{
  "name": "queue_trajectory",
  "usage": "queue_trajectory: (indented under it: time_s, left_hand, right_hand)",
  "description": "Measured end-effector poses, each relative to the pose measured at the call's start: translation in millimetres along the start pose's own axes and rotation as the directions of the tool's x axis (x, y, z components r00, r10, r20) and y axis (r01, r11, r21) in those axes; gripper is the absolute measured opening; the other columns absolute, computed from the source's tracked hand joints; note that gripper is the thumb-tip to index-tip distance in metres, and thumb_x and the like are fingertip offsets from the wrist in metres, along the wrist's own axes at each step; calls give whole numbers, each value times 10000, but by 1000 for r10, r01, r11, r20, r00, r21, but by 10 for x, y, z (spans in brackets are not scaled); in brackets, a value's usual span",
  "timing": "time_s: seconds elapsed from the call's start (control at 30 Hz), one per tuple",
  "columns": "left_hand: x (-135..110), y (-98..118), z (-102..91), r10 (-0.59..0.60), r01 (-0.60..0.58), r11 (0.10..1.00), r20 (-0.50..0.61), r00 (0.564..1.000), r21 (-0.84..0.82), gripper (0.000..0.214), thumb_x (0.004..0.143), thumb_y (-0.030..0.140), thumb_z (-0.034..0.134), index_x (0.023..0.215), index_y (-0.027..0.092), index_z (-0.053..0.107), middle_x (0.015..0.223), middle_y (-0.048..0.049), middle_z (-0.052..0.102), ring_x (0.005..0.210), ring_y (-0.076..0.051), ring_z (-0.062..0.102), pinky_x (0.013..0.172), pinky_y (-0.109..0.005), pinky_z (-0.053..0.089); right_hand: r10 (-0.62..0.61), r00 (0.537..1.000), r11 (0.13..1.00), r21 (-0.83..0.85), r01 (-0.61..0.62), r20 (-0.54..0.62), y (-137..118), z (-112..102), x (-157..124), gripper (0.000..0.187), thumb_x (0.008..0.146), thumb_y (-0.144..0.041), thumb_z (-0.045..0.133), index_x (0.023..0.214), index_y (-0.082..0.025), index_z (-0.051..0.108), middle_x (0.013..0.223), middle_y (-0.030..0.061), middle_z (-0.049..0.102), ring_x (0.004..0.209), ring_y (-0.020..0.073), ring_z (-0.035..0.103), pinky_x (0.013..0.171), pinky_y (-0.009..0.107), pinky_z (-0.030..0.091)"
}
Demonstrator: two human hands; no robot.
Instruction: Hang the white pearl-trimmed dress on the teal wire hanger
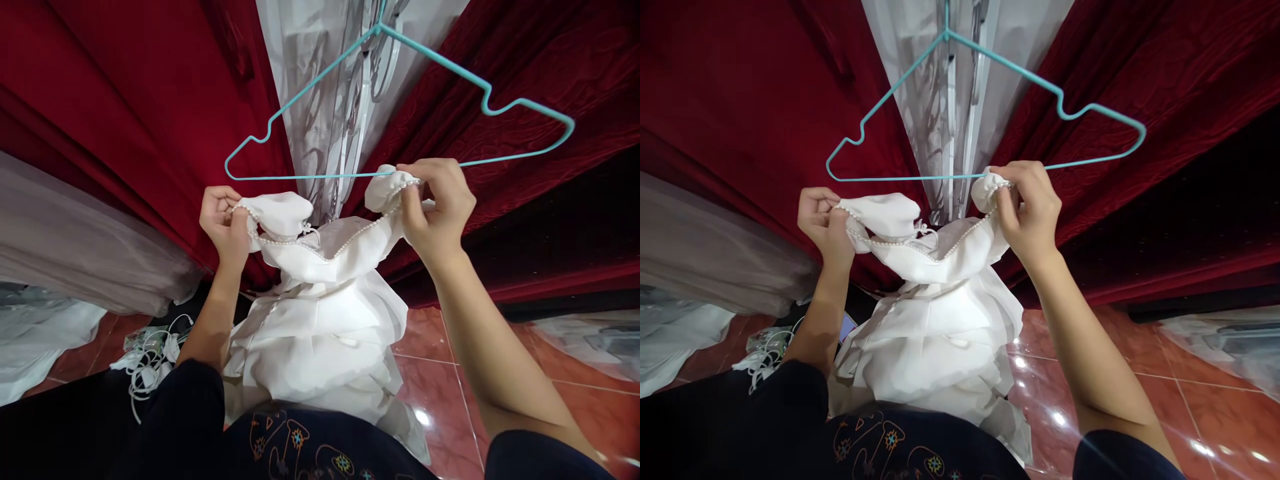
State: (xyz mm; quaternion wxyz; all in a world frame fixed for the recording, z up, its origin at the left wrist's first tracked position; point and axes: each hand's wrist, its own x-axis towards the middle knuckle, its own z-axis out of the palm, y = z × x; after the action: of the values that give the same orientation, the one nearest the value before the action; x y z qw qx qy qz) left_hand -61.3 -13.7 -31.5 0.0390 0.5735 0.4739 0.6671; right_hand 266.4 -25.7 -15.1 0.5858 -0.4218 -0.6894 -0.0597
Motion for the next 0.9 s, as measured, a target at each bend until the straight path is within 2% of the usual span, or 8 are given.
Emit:
queue_trajectory:
  time_s: [0.1, 0.23, 0.37, 0.47, 0.57, 0.7, 0.8, 0.9]
  left_hand:
    - [206, -269, -90, -112, 111, 993, -21, 994, -50, 355, 913, 499, 687, 846, 254, 438, 682, 30, 387, 543, -119, 401, 520, -338, 314]
    - [720, -334, -28, -30, 26, 999, -108, 994, -36, 631, 917, 792, 685, 832, 222, 425, 709, 41, 433, 632, -72, 502, 600, -330, 407]
    - [1224, -96, 141, 162, -167, 983, -76, 984, -76, 511, 981, 673, 683, 818, 229, 491, 810, 9, 533, 763, -114, 589, 706, -362, 510]
    - [1420, 103, 286, 233, -219, 967, 97, 968, -133, 350, 1069, 523, 649, 892, 232, 568, 858, -3, 576, 829, -143, 649, 705, -348, 547]
    - [1373, 322, 427, 227, -203, 972, 237, 945, -120, 328, 1138, 561, 561, 1094, 240, 607, 986, 33, 674, 976, -133, 724, 791, -318, 616]
    - [1003, 612, 564, 413, -402, 910, 140, 900, -105, 325, 1153, 604, 518, 1170, 286, 578, 1174, 41, 689, 1123, -112, 708, 1010, -348, 640]
    - [672, 664, 648, 511, -430, 859, 439, 739, -277, 227, 1155, 523, 543, 1195, 318, 631, 1126, -7, 711, 1066, -158, 735, 978, -378, 646]
    - [395, 585, 738, 374, -373, 914, 684, 626, -159, 249, 1138, 219, 453, 1199, 272, 688, 1141, -35, 758, 1112, -215, 746, 1020, -408, 603]
  right_hand:
    - [53, 998, 997, -62, -52, 20, -16, 10, 7, 273, 1069, -486, 514, 1134, -411, 769, 1078, 68, 802, 1049, 325, 724, 924, 615, 590]
    - [-6, 1000, 999, -34, 5, -11, 6, 38, 10, 241, 1063, -427, 546, 1114, -369, 775, 1056, 70, 792, 1008, 286, 739, 896, 543, 609]
    - [-80, 995, 997, 12, 80, -54, 30, 71, -3, 214, 1045, -321, 576, 1105, -275, 776, 1022, 69, 778, 979, 255, 742, 870, 477, 615]
    - [-95, 994, 995, 27, 96, -60, 36, 102, -18, 204, 1036, -293, 585, 1090, -256, 778, 1014, 67, 779, 972, 243, 744, 860, 442, 614]
    - [-60, 996, 998, 15, 61, -59, 34, 124, -29, 206, 1048, -329, 573, 1069, -267, 768, 1021, 70, 782, 980, 249, 751, 874, 448, 624]
    - [-31, 998, 999, -12, 30, -54, 44, 120, -25, 220, 1057, -357, 554, 1057, -275, 758, 1015, 79, 775, 989, 260, 750, 896, 473, 629]
    - [-37, 998, 999, 4, 37, -58, 57, 124, -18, 211, 1051, -336, 553, 1064, -277, 755, 1023, 77, 773, 991, 256, 744, 891, 471, 630]
    - [-28, 998, 1000, 1, 28, -64, 35, 134, -21, 220, 1038, -297, 540, 1079, -287, 756, 1028, 74, 771, 1009, 256, 742, 897, 470, 635]
